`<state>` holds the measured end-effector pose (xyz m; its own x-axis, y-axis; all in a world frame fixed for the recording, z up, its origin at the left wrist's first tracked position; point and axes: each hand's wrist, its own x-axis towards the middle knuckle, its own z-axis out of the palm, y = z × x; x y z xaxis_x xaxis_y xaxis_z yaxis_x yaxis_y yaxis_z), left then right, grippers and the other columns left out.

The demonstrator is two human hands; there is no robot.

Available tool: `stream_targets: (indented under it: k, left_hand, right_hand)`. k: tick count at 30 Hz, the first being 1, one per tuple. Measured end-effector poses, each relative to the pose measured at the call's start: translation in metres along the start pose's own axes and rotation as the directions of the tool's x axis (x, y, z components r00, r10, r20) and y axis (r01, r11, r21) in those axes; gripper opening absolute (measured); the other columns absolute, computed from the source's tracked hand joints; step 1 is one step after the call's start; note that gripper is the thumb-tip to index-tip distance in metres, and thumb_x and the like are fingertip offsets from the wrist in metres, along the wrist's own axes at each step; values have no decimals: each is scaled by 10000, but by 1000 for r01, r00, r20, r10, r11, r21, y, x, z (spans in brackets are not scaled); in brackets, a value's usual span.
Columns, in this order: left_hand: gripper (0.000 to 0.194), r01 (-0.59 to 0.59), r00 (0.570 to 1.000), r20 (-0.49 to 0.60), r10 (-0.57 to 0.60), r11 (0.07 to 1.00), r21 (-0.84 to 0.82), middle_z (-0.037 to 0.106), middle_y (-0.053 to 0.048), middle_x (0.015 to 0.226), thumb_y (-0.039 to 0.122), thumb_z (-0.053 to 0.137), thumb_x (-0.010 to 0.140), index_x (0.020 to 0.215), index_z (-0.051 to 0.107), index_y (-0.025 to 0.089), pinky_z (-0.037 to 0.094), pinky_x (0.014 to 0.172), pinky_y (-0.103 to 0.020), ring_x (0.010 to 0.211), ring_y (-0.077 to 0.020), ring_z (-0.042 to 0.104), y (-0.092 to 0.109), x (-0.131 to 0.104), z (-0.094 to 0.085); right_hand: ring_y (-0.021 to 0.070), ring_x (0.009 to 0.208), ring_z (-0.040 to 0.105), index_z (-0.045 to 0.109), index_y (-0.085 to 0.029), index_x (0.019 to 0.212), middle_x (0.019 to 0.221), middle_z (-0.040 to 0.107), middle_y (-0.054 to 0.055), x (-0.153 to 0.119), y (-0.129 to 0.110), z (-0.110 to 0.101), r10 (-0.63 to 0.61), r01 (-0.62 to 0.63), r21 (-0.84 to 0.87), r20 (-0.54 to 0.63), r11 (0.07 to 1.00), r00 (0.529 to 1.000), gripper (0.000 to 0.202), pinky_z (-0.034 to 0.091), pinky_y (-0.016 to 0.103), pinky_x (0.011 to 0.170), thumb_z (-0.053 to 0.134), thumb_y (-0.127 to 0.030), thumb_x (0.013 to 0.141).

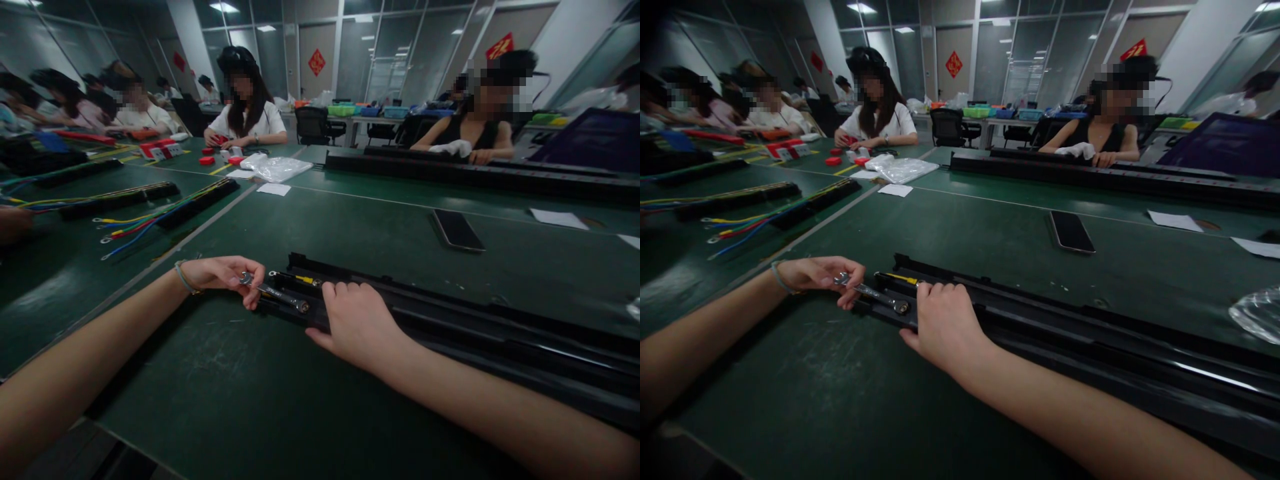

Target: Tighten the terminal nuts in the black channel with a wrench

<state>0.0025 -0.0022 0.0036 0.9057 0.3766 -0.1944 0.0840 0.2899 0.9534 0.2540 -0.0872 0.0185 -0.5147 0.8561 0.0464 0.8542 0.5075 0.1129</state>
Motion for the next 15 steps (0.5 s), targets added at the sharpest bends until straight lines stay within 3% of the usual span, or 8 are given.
stream_targets:
  k: [15]
  left_hand:
    - [254, -3, 999, -38, 3, 1000, 2, 592, -62, 715, 289, 619, 663, 825, 517, 121, 452, 710, -325, 737, -219, 561, 0, 1, 1]
  right_hand:
    - [220, 649, 516, 514, -125, 894, 753, 570, 106, 0, -1, 2, 4, -5, -22, -43, 1000, 999, 509, 365, 338, 568, 373, -577, 707]
